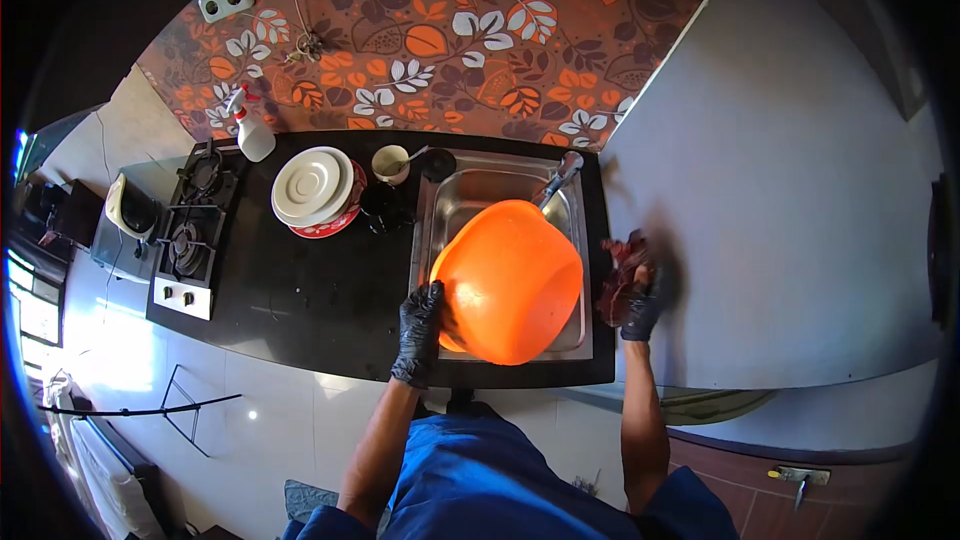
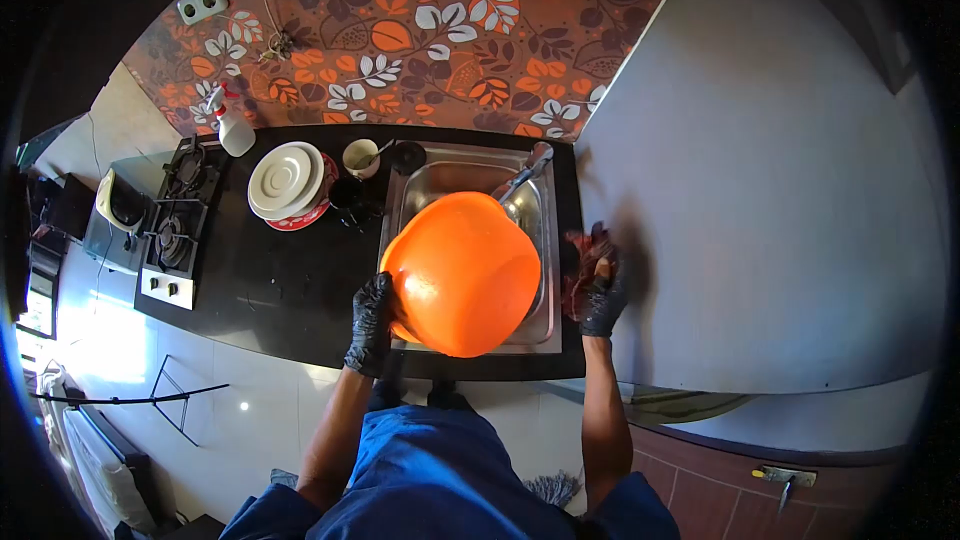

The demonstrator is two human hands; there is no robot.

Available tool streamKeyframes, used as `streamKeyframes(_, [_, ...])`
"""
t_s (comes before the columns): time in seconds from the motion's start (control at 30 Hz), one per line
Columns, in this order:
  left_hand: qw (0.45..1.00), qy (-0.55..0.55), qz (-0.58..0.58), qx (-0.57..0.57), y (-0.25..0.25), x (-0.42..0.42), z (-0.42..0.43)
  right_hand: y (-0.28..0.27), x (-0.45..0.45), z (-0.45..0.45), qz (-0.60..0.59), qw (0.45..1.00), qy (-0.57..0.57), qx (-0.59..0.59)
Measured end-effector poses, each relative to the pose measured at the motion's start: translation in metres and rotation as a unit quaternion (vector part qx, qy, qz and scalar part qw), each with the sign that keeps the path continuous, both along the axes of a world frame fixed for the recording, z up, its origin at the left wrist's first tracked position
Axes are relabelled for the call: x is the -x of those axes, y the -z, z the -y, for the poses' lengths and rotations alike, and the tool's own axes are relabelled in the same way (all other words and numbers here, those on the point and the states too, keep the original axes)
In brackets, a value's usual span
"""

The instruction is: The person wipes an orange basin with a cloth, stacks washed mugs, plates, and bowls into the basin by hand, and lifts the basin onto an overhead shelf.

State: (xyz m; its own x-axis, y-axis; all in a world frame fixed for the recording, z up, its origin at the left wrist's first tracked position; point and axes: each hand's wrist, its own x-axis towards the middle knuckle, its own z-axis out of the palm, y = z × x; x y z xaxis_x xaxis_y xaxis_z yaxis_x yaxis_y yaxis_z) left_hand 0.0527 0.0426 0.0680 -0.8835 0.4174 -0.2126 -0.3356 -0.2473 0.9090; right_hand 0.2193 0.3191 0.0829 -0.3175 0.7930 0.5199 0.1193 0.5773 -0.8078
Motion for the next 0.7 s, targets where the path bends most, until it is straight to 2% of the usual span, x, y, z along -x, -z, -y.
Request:
streamKeyframes(0.07, [0.998, 0.056, 0.012, 0.007, -0.010, -0.002, -0.002, -0.067, 0.006, 0.029, -0.032, 0.999, 0.010, -0.021])
streamKeyframes(0.17, [0.986, 0.156, 0.036, 0.041, -0.029, -0.002, -0.004, -0.134, 0.015, 0.083, -0.030, 0.998, -0.057, -0.026])
streamKeyframes(0.2, [0.981, 0.183, 0.042, 0.053, -0.036, -0.002, -0.004, -0.136, 0.016, 0.095, 0.028, 0.995, -0.087, -0.050])
streamKeyframes(0.27, [0.977, 0.200, 0.025, 0.066, -0.043, -0.003, -0.003, -0.167, 0.038, 0.127, 0.131, 0.928, -0.238, -0.256])
streamKeyframes(0.33, [0.984, 0.163, -0.054, 0.058, -0.035, -0.007, -0.004, -0.143, 0.056, 0.154, 0.245, 0.861, -0.217, -0.389])
streamKeyframes(0.37, [0.982, 0.123, -0.131, 0.049, -0.028, -0.010, -0.007, -0.121, 0.061, 0.159, 0.247, 0.862, -0.212, -0.389])
streamKeyframes(0.4, [0.974, 0.082, -0.207, 0.038, -0.022, -0.012, -0.010, -0.095, 0.067, 0.161, 0.227, 0.880, -0.208, -0.361])
streamKeyframes(0.43, [0.959, 0.039, -0.281, 0.026, -0.024, -0.012, -0.011, -0.095, 0.072, 0.163, 0.212, 0.893, -0.204, -0.342])
streamKeyframes(0.47, [0.959, 0.043, -0.280, 0.025, -0.025, -0.012, -0.008, -0.096, 0.077, 0.166, 0.195, 0.905, -0.199, -0.322])
streamKeyframes(0.53, [0.973, 0.103, -0.203, 0.040, -0.033, -0.011, 0.005, -0.102, 0.085, 0.157, 0.187, 0.915, -0.187, -0.305])
streamKeyframes(0.57, [0.976, 0.130, -0.167, 0.046, -0.040, -0.007, 0.010, -0.101, 0.088, 0.145, 0.183, 0.935, -0.204, -0.224])
streamKeyframes(0.63, [0.977, 0.158, -0.133, 0.051, -0.045, -0.002, 0.015, -0.098, 0.088, 0.109, 0.167, 0.944, -0.285, 0.013])
streamKeyframes(0.67, [0.979, 0.156, -0.126, 0.047, -0.046, 0.000, 0.017, -0.099, 0.085, 0.088, 0.152, 0.911, -0.344, 0.169])
streamKeyframes(0.7, [0.980, 0.152, -0.119, 0.042, -0.046, 0.002, 0.019, -0.105, 0.089, 0.074, 0.069, 0.874, -0.388, 0.284])
